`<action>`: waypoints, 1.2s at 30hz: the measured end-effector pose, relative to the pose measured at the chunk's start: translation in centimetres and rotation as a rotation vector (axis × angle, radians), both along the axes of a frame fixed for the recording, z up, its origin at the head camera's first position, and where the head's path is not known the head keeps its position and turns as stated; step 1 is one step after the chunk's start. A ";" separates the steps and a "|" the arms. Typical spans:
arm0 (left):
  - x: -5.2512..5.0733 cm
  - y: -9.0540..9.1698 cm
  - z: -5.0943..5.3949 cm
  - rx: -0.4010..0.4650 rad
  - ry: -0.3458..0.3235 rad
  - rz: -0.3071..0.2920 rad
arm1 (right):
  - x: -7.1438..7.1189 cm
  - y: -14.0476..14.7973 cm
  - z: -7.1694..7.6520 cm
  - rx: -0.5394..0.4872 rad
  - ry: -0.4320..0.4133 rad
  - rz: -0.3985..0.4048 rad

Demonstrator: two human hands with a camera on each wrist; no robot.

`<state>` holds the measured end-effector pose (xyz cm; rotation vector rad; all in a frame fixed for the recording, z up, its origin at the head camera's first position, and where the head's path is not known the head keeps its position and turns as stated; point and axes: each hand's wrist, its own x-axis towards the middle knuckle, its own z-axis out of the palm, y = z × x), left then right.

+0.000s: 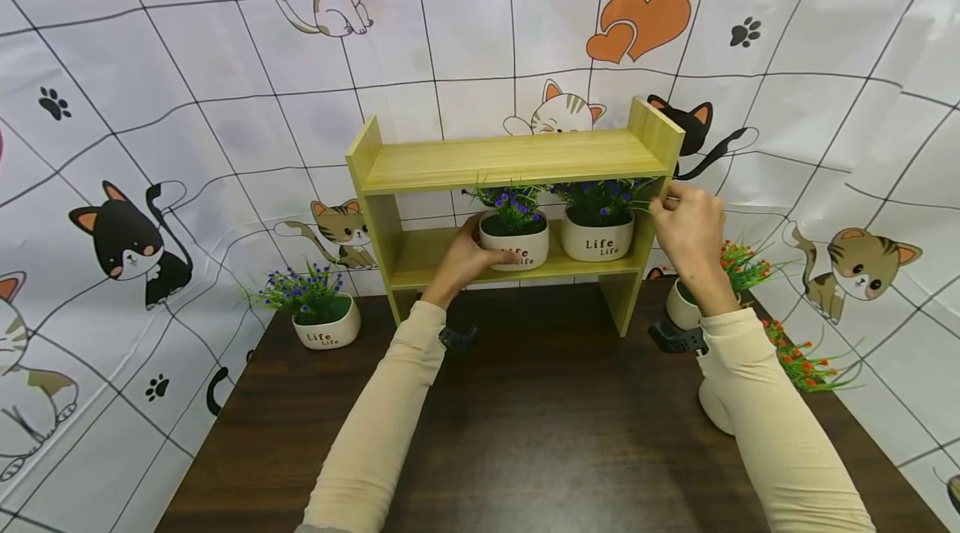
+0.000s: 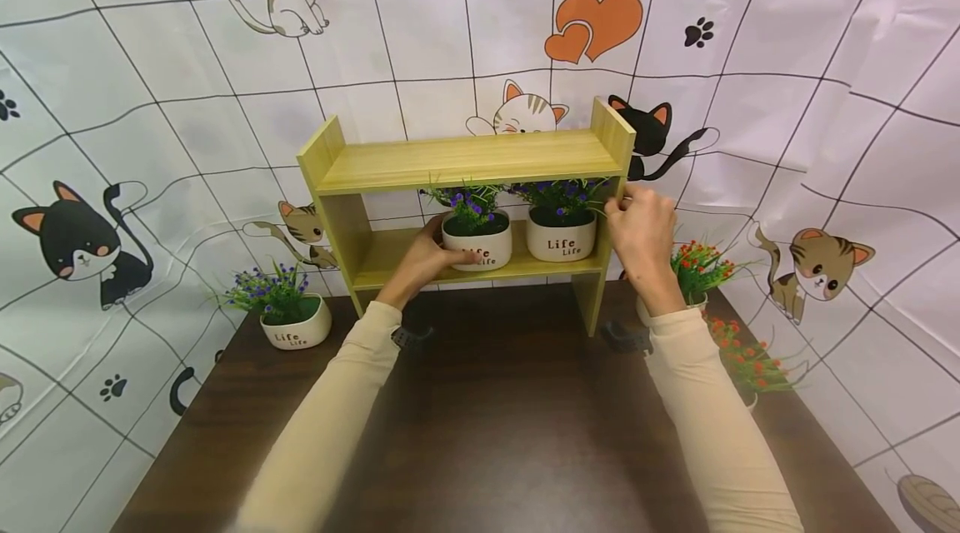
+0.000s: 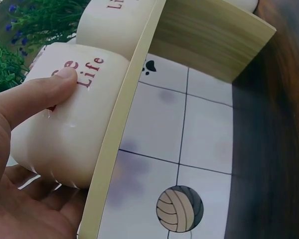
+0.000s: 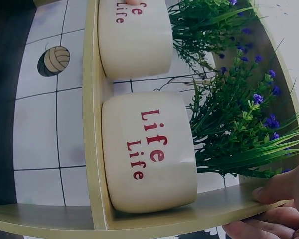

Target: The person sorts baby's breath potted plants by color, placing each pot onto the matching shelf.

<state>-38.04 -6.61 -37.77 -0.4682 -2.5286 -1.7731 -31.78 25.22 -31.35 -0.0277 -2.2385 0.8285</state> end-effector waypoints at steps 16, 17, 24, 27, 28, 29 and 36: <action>-0.4 0.3 0.0 0.003 -0.018 0.005 | 0.1 0.0 0.0 0.000 -0.004 -0.006; -0.5 0.3 0.0 0.002 -0.019 0.006 | 0.1 -0.1 0.0 -0.001 -0.003 -0.006; -0.7 0.6 -0.1 0.008 -0.030 0.003 | 0.0 0.0 0.0 0.001 -0.002 -0.010; -0.7 0.6 -0.1 0.004 -0.033 0.004 | 0.0 -0.1 0.0 0.002 0.004 -0.010; -0.7 0.6 -0.1 -0.001 -0.034 0.005 | 0.0 -0.1 0.0 0.003 0.005 -0.010; -0.7 0.6 -0.1 -0.003 -0.035 0.003 | 0.0 -0.1 0.0 0.003 0.006 -0.008; -0.6 0.4 -0.1 0.023 -0.051 -0.025 | 0.0 0.0 0.1 0.007 0.005 -0.006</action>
